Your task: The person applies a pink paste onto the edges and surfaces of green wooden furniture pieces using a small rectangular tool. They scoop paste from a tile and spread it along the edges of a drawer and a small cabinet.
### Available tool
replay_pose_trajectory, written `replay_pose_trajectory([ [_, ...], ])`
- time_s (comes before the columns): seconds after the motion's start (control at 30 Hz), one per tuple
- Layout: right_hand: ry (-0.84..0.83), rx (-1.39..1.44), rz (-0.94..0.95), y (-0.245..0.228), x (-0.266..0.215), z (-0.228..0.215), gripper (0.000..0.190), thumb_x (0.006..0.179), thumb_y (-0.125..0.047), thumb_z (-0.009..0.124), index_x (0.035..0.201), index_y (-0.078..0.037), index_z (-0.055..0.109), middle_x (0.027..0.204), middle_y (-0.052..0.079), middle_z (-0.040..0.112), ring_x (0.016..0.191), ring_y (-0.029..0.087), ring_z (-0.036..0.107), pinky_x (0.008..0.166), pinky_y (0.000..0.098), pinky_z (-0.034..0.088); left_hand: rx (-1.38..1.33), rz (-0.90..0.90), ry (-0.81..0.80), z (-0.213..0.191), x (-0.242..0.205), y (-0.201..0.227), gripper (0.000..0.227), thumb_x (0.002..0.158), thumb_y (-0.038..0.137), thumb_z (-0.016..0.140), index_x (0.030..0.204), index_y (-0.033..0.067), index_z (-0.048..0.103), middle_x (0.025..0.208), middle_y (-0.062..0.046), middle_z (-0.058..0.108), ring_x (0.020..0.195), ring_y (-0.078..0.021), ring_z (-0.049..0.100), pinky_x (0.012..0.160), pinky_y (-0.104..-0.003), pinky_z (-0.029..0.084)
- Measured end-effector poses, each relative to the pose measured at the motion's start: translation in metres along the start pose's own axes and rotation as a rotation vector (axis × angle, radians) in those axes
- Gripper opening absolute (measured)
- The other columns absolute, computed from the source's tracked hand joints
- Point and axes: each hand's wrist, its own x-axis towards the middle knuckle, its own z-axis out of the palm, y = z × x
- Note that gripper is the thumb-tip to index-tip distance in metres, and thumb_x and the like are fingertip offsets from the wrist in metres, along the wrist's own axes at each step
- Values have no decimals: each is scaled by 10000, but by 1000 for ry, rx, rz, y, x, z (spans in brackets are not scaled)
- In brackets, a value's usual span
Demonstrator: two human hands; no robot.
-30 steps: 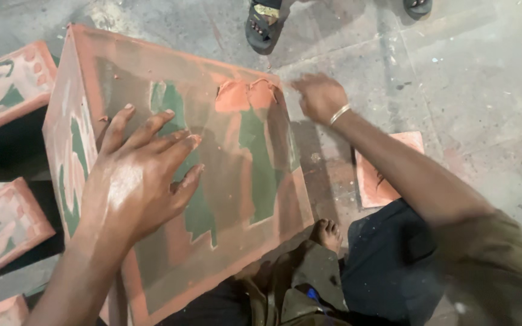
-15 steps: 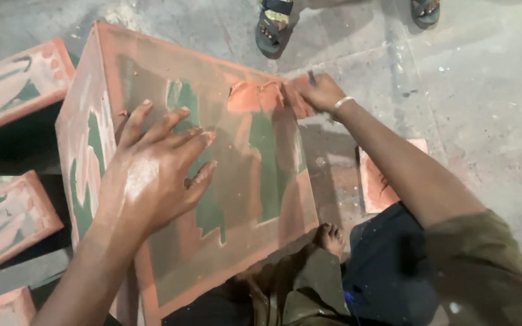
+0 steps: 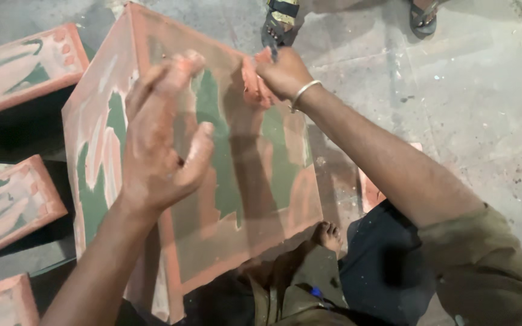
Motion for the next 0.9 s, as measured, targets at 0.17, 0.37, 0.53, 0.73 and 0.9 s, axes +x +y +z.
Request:
replay_pose_trajectory([
  [0.17, -60, -92, -109, -89, -23, 36, 384, 834, -394, 723, 705, -32, 723, 549, 68, 681, 452, 141, 671, 423, 298, 514, -127, 151, 160, -2, -5, -10, 925, 820, -72, 479, 1673, 103, 170, 1634, -115, 395, 1541, -268, 283, 1310, -399, 146],
  [0.37, -115, -96, -598, -88, -27, 16, 258, 904, -259, 721, 972, -13, 763, 758, 82, 764, 661, 162, 735, 575, 323, 576, -46, 30, 120, 1, -14, -10, 848, 813, -41, 487, 1612, 42, 217, 1646, -149, 357, 1557, -333, 268, 1336, -444, 174],
  [0.53, 210, -303, -718, -36, -49, 6, 262, 955, -64, 611, 1186, -23, 727, 1067, 186, 715, 1018, 369, 703, 892, 433, 555, 190, 10, 91, 6, -12, -11, 818, 817, -44, 542, 1585, -14, 265, 1604, -202, 407, 1525, -397, 306, 1320, -496, 164],
  [0.73, 101, -367, -896, -33, -106, 50, 283, 846, -41, 602, 1112, -65, 697, 1115, 166, 670, 1076, 371, 663, 966, 436, 546, 139, -22, 113, 5, -12, -9, 858, 761, -64, 537, 1580, -22, 284, 1637, -144, 453, 1528, -399, 324, 1309, -507, 162],
  [0.9, -18, -427, -601, -3, -55, -14, 331, 912, -169, 618, 1212, -74, 723, 1096, 159, 729, 979, 329, 706, 871, 430, 549, 173, -37, 98, 4, -9, -5, 760, 858, -84, 546, 1576, -1, 309, 1579, -136, 467, 1503, -362, 364, 1321, -482, 180],
])
